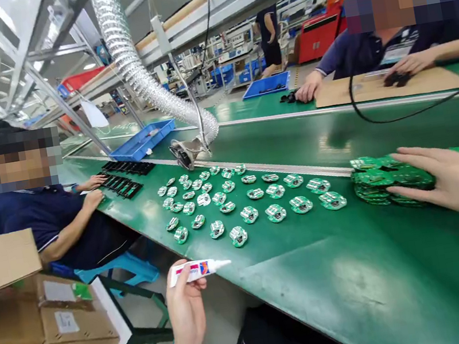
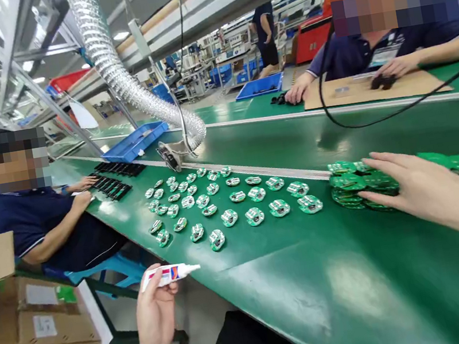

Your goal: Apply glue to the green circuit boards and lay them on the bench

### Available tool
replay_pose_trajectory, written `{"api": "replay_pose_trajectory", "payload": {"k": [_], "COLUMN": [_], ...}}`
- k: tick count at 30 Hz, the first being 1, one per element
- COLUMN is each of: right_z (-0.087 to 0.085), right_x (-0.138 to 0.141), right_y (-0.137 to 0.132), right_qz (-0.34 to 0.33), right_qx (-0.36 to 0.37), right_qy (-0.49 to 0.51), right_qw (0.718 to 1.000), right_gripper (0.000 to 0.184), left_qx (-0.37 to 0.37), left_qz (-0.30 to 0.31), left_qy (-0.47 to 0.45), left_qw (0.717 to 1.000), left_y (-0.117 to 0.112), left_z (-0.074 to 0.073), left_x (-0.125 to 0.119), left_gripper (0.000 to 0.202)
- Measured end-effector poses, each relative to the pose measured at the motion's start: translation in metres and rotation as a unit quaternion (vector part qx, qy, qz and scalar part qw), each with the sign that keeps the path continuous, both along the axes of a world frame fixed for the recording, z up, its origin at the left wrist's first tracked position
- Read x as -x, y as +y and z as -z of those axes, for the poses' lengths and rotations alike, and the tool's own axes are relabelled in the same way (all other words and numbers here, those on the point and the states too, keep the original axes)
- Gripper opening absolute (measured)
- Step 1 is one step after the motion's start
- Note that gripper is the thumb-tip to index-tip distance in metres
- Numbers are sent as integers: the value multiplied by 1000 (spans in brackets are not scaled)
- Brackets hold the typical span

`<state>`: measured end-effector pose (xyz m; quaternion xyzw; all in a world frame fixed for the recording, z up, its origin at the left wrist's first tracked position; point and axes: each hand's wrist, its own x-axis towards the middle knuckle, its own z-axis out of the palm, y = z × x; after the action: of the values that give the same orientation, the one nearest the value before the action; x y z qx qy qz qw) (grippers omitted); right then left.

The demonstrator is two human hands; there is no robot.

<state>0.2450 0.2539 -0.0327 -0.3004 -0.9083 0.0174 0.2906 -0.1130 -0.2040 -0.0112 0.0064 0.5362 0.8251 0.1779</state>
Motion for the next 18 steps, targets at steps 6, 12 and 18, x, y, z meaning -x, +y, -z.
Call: {"api": "replay_pose_trajectory", "payload": {"k": [6,12,18], "right_z": [-34,-60,-70], "right_x": [18,28,39], "right_y": [-12,-14,-2], "right_qz": [44,64,78], "right_qx": [102,156,186], "right_qy": [-75,-152,-192], "right_qw": [991,974,960], "right_gripper": [94,109,113], "left_qx": [22,52,106], "left_qz": [133,312,336], "left_qy": [-35,-28,27], "left_qw": [990,948,936], "left_y": [7,36,60], "left_z": [10,16,22], "left_x": [-16,-32,-34], "left_gripper": [43,42,53]}}
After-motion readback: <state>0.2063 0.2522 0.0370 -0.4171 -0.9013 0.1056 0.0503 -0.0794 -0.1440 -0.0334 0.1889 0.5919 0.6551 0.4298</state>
